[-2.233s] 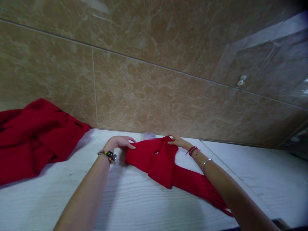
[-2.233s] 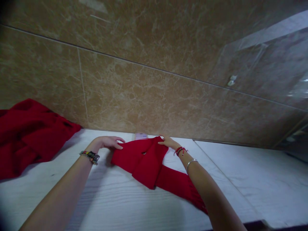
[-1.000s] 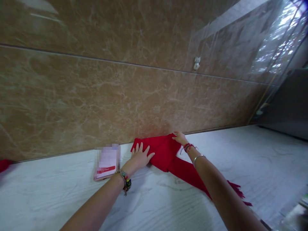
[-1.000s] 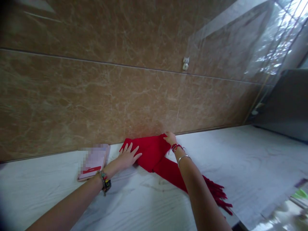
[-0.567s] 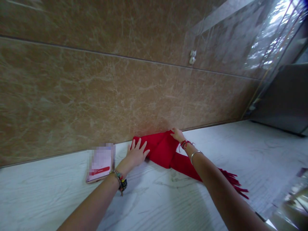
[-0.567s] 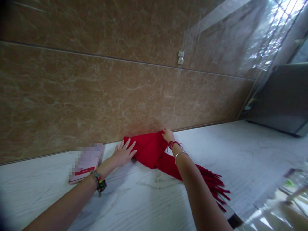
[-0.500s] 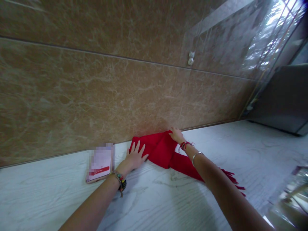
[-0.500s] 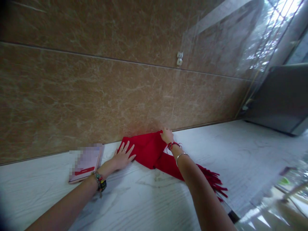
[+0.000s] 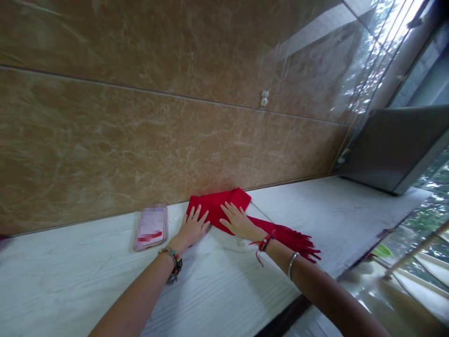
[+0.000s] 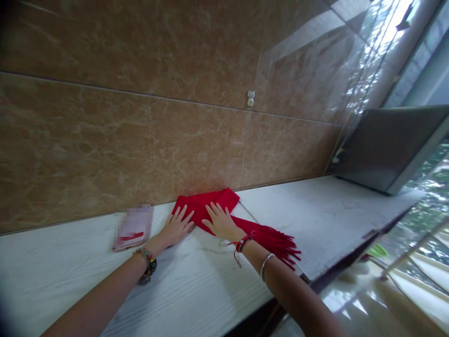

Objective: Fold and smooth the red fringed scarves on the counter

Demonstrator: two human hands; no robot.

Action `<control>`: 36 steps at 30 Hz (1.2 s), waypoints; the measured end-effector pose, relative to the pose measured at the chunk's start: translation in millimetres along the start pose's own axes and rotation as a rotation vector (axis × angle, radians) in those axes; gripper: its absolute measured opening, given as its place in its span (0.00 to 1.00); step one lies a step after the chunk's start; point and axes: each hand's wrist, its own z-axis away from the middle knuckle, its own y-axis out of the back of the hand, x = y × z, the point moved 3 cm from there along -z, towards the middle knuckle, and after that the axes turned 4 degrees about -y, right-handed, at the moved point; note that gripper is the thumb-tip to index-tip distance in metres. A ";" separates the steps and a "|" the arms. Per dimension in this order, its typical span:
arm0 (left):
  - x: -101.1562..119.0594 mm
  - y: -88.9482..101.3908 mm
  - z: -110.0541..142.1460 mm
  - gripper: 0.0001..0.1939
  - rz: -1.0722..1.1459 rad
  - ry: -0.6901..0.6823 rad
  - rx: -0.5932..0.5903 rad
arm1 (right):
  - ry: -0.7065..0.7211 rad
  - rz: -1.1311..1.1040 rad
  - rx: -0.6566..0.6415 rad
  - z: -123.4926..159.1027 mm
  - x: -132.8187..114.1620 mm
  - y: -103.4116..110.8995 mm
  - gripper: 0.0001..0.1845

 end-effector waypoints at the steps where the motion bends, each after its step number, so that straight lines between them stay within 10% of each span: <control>1: 0.3 0.7 6.2 0.27 0.004 0.004 -0.008 | 0.007 0.002 0.017 6.2 -4.2 2.5 0.32; 11: -4.9 16.4 108.3 0.26 0.058 -0.168 -0.083 | 0.127 -0.016 0.077 58.1 -83.2 -0.6 0.29; 20: -85.0 50.6 224.7 0.23 0.106 -0.001 0.022 | 0.191 -0.164 -0.052 43.4 -141.6 -28.4 0.24; 36: -102.1 50.4 235.0 0.22 0.257 0.097 0.130 | 0.212 -0.211 0.036 42.6 -145.9 -28.6 0.18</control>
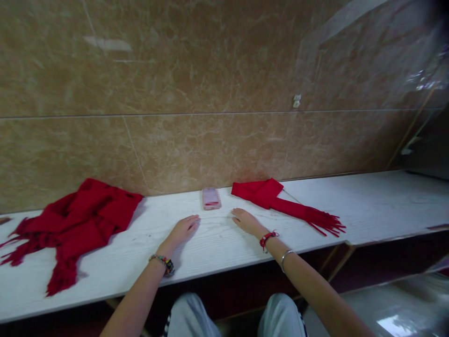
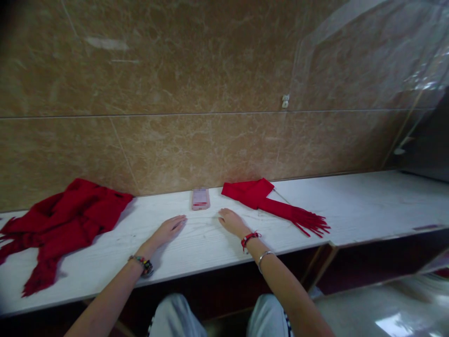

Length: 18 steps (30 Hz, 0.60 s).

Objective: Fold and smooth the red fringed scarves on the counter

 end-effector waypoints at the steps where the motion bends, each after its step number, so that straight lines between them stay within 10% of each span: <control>1: -2.2 -1.0 -1.0 0.21 0.006 -0.005 0.011 | 0.015 -0.010 0.009 -3.2 -5.1 -1.6 0.17; 11: -46.1 37.0 14.0 0.15 -0.036 -0.030 0.242 | 0.298 -0.111 0.050 -42.6 -103.7 -26.2 0.13; 18: -107.4 119.7 81.8 0.15 -0.396 0.420 0.794 | 0.438 -0.186 -0.006 -86.1 -177.1 -53.9 0.12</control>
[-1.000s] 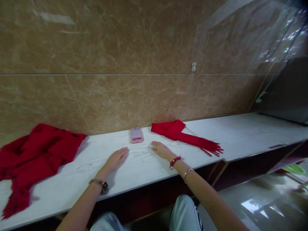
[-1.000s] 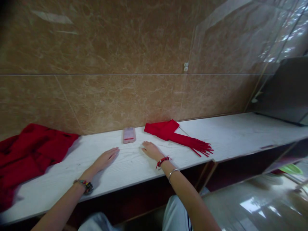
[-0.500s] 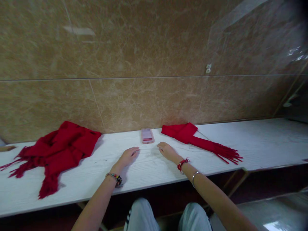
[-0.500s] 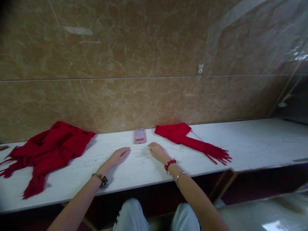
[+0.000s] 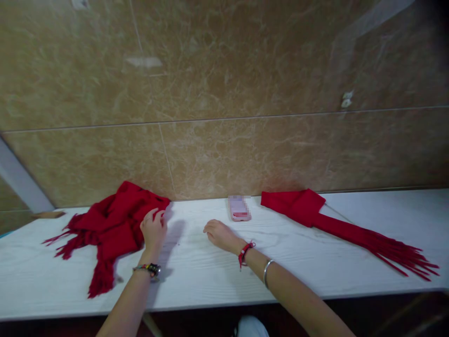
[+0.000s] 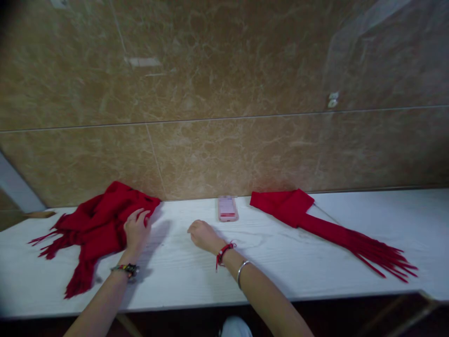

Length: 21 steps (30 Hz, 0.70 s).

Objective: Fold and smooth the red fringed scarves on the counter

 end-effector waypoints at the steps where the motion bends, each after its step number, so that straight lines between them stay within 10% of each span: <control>1: -11.4 8.7 0.3 0.16 -0.099 0.082 0.064 | 0.019 -0.018 -0.013 -12.4 -7.3 -8.2 0.13; 7: -49.6 23.8 6.8 0.27 -0.390 0.368 0.152 | 0.090 -0.126 -0.063 -80.5 -46.3 -56.1 0.15; 21: -65.6 39.1 2.9 0.27 -0.246 0.474 0.517 | -0.234 -0.475 0.188 -202.9 -68.5 -111.1 0.32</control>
